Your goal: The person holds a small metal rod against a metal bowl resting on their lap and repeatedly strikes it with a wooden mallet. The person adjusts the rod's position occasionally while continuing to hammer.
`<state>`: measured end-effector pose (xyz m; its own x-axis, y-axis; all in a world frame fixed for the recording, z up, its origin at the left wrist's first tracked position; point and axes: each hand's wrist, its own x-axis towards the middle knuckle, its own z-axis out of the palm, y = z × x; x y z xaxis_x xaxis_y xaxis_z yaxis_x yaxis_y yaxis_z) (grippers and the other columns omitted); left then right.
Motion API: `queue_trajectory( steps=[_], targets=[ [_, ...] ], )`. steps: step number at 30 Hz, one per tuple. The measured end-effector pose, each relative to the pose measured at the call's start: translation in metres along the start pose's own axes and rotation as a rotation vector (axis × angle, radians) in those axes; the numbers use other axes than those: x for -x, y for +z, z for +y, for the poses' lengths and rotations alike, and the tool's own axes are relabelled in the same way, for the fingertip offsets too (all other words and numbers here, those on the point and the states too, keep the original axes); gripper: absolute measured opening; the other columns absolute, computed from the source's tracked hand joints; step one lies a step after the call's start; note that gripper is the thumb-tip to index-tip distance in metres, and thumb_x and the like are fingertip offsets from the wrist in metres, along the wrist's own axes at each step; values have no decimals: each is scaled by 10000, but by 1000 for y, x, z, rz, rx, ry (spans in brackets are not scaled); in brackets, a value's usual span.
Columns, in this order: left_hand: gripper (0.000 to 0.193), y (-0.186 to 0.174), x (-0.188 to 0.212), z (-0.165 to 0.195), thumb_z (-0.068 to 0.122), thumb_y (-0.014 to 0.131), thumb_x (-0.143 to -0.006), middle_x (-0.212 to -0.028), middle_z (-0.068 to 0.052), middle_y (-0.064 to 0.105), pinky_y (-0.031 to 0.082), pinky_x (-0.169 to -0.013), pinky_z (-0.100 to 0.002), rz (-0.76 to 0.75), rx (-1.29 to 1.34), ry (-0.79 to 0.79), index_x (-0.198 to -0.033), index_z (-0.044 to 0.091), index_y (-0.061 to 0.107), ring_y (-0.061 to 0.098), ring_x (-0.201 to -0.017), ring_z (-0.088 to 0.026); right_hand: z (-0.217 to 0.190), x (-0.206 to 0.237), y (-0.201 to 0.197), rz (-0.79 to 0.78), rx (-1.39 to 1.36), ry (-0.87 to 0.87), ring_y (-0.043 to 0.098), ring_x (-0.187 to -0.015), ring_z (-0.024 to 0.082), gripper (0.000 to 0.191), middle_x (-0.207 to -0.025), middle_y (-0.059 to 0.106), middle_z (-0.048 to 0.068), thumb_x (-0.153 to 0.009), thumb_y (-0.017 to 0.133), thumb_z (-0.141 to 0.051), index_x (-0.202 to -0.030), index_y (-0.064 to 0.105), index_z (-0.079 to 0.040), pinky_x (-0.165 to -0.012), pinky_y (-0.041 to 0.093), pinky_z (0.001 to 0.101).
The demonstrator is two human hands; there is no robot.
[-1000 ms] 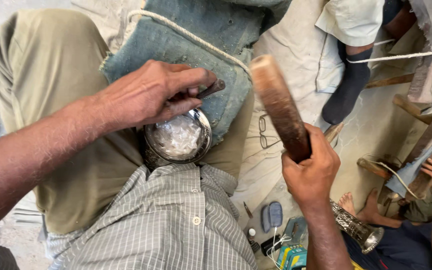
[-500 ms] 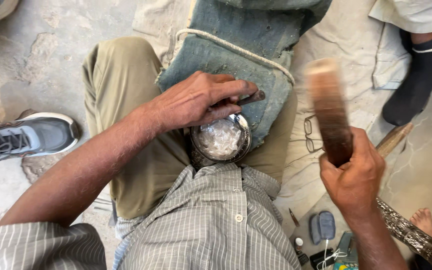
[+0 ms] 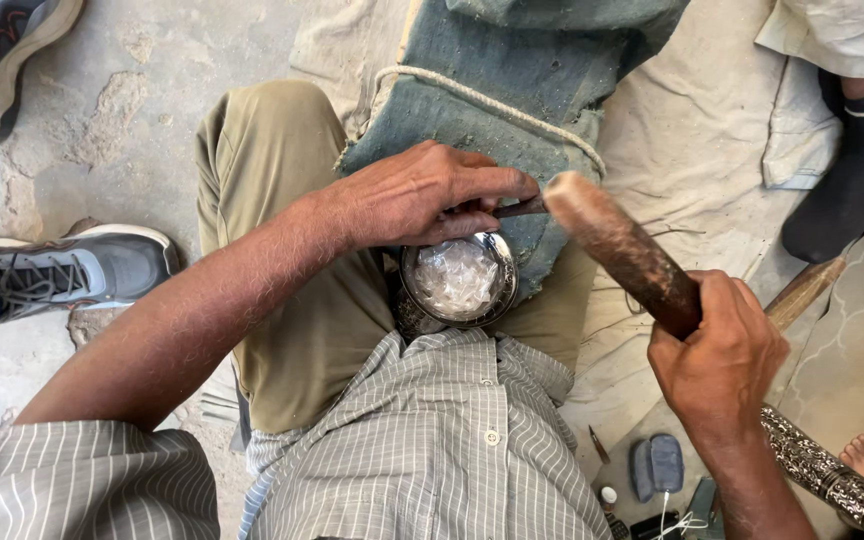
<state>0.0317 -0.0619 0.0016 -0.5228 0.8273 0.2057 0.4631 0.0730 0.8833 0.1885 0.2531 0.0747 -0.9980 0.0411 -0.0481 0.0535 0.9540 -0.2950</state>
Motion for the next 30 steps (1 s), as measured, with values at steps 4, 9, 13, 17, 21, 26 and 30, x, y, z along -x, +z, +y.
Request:
queue_trajectory(
  steps=[4, 9, 13, 17, 21, 26, 30],
  targets=[
    [435, -5, -4, 2, 177, 681, -988, -1064, -87, 726, 614, -779, -437, -11, 11, 40, -1400, 141, 546, 753, -886, -240, 3, 1, 2, 54, -230, 8, 712, -833, 214, 262, -934, 691, 96, -921, 731, -33, -1141, 595, 7, -801, 585, 369],
    [446, -9, -8, 3, 175, 695, -969, -982, -103, 717, 585, -735, -468, -57, 10, 10, -1393, 131, 564, 732, -816, -262, 3, 1, 3, 74, -158, -35, 692, -825, 217, 214, -908, 680, 105, -899, 727, 13, -1076, 608, 5, -778, 570, 360],
    [411, -12, -12, 1, 169, 688, -976, -1017, -101, 731, 574, -735, -476, -59, 32, 42, -1367, 116, 575, 732, -824, -272, 1, 0, 3, -4, 170, -35, 664, -787, 252, 242, -860, 674, 127, -838, 763, 46, -1048, 652, 2, -708, 526, 405],
    [378, -10, -12, 0, 170, 678, -994, -1050, -102, 733, 580, -756, -473, -49, 34, 101, -1349, 102, 568, 741, -855, -274, -1, 1, 3, 65, -137, -33, 693, -834, 211, 224, -925, 693, 94, -902, 747, 0, -1090, 625, -2, -751, 559, 361],
    [386, -7, -15, -4, 178, 695, -972, -1008, -96, 732, 576, -736, -481, -81, -21, 83, -1330, 106, 569, 743, -859, -279, 2, 4, 4, 53, -92, 53, 685, -773, 212, 192, -864, 689, 91, -900, 768, -2, -1028, 625, -1, -704, 541, 373],
    [411, -4, -21, -8, 208, 708, -948, -859, -56, 716, 599, -734, -464, -147, -68, -8, -1332, 148, 570, 747, -794, -223, 9, 4, 7, 38, 21, -4, 674, -748, 243, 224, -869, 673, 118, -861, 764, 5, -1041, 630, 0, -688, 538, 367],
    [421, -8, -15, -13, 191, 730, -951, -877, -49, 711, 577, -734, -482, -108, -73, 47, -1333, 132, 563, 732, -841, -256, 13, 7, 13, 28, -127, 49, 671, -706, 226, 204, -835, 664, 98, -875, 754, -4, -1017, 607, -3, -671, 533, 354]
  ],
)
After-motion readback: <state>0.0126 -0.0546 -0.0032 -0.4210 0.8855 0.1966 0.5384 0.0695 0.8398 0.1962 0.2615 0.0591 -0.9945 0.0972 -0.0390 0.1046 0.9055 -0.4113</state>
